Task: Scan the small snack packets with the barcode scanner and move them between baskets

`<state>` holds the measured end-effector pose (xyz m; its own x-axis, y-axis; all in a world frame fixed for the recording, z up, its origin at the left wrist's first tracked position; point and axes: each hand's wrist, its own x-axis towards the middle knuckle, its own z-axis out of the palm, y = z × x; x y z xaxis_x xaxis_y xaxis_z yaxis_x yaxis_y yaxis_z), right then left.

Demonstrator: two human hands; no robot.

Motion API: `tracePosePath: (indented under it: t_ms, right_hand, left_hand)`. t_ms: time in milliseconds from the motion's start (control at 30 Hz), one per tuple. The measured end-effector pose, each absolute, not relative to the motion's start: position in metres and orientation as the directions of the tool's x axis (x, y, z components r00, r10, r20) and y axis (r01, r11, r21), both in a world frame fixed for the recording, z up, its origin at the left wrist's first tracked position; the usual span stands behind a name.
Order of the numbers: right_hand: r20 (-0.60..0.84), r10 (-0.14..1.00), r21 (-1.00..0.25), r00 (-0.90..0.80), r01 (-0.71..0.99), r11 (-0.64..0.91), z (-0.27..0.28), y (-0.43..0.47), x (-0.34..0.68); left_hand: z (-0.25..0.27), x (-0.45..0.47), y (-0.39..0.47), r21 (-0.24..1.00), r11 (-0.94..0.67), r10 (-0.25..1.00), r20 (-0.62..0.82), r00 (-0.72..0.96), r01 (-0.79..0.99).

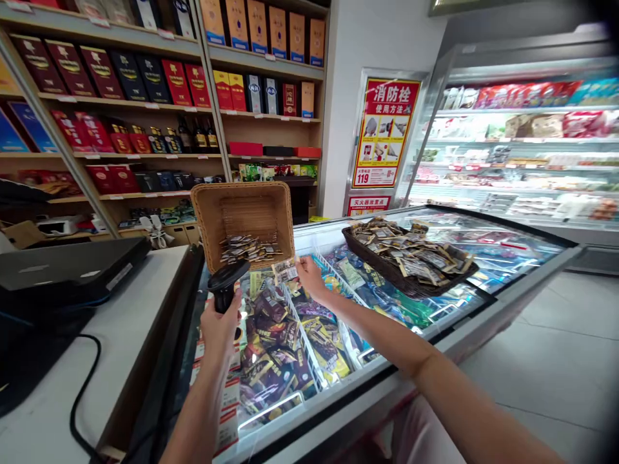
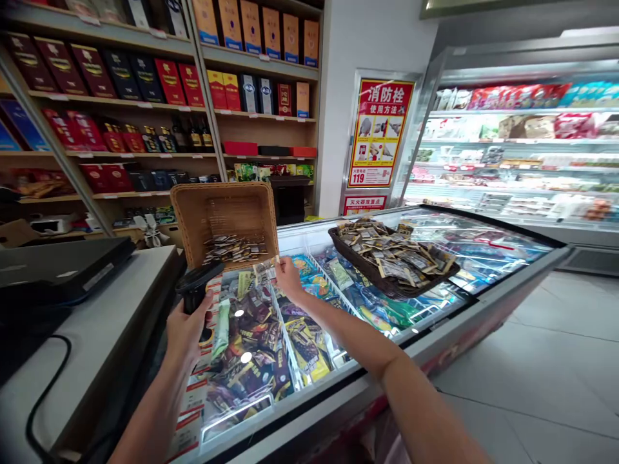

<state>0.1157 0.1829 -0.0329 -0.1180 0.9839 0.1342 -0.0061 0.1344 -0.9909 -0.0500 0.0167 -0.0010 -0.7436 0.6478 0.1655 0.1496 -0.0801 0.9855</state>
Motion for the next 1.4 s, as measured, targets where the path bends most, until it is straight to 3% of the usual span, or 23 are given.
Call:
tracePosePath:
  t_ms: [100,233,367,567,1167,1400]
  right_hand:
    - [0.061,0.997,-0.984,-0.049,-0.169,0.052,-0.03,0.181,0.16]
    - [0.016,1.0,-0.958,-0.007,-0.287,0.014,-0.033,0.177,0.188]
    - [-0.006,1.0,-0.971,0.001,-0.24,-0.005,-0.034,0.176,0.198]
    - [0.092,0.992,-0.985,0.081,-0.14,0.103,-0.03,0.184,0.215]
    - [0.087,0.988,-0.977,0.13,-0.182,0.11,-0.023,0.182,0.217]
    - [-0.004,0.99,-0.966,0.144,-0.255,0.033,-0.026,0.195,0.213]
  left_hand:
    - [0.004,-0.041,0.016,0.991,-0.062,0.705,0.129,-0.697,0.121]
    - [0.007,-0.034,0.012,0.974,-0.024,0.791,0.156,-0.591,0.226]
    - [0.005,-0.031,0.008,0.945,-0.024,0.896,0.165,-0.412,0.326]
    - [0.005,-0.027,0.007,0.911,0.026,0.977,0.065,-0.205,0.412]
    - [0.002,-0.023,0.01,0.888,0.055,0.977,0.047,-0.21,0.456]
    - [0.0,-0.021,0.008,0.903,0.056,0.933,0.105,-0.345,0.426]
